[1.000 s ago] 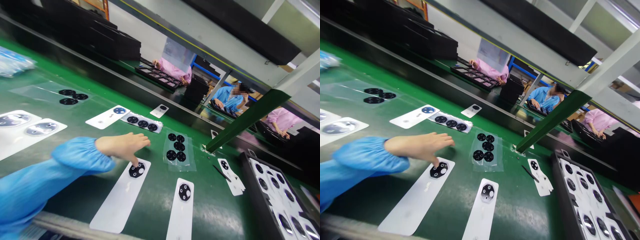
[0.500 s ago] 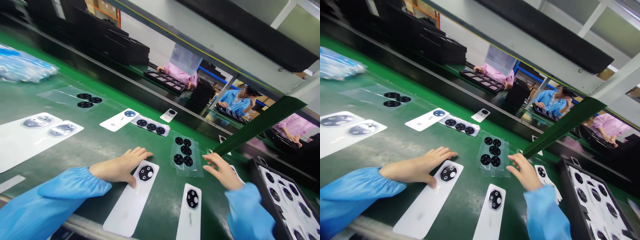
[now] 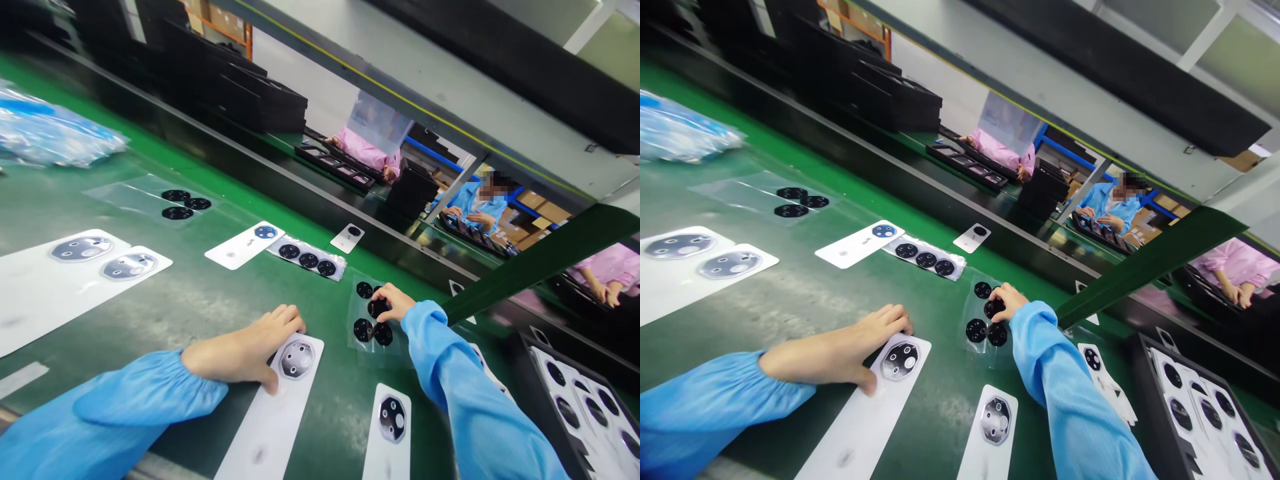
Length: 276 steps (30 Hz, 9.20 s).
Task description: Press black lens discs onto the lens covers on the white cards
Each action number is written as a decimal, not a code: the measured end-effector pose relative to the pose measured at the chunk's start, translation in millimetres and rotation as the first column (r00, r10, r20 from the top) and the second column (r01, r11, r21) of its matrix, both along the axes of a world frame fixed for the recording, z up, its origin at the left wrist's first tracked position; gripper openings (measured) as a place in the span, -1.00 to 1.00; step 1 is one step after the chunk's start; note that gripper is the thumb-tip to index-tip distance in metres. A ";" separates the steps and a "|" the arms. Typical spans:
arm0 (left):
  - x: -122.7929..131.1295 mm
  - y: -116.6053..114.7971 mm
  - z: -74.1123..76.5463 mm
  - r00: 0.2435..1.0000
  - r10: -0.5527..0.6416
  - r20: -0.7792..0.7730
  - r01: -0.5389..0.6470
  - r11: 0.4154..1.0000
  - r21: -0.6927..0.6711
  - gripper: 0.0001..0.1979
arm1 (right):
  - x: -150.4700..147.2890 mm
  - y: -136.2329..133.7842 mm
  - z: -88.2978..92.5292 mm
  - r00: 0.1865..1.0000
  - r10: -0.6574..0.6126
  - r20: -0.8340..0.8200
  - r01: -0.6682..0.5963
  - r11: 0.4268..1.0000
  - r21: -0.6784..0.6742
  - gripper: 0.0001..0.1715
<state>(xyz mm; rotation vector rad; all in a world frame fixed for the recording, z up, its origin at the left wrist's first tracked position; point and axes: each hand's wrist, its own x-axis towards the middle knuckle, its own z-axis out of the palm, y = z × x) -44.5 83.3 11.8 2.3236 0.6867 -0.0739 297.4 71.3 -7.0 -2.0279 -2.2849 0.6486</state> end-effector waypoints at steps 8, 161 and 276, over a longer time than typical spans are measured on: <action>-1.1 -0.2 -3.8 0.999 -0.007 0.043 0.006 1.000 0.012 -0.43 | -1.7 7.9 -5.3 0.998 -0.012 0.054 0.010 1.000 0.027 -0.76; 42.8 -75.8 -15.9 0.725 0.597 0.344 0.178 0.320 -0.930 -0.70 | -122.1 -143.0 48.2 0.997 0.083 0.007 -0.077 0.880 0.469 -0.57; 46.9 -91.4 -22.0 0.637 0.685 0.355 -0.206 0.595 -0.777 -0.74 | -132.2 -139.6 34.9 0.945 -0.060 -0.322 0.176 0.922 0.345 -0.77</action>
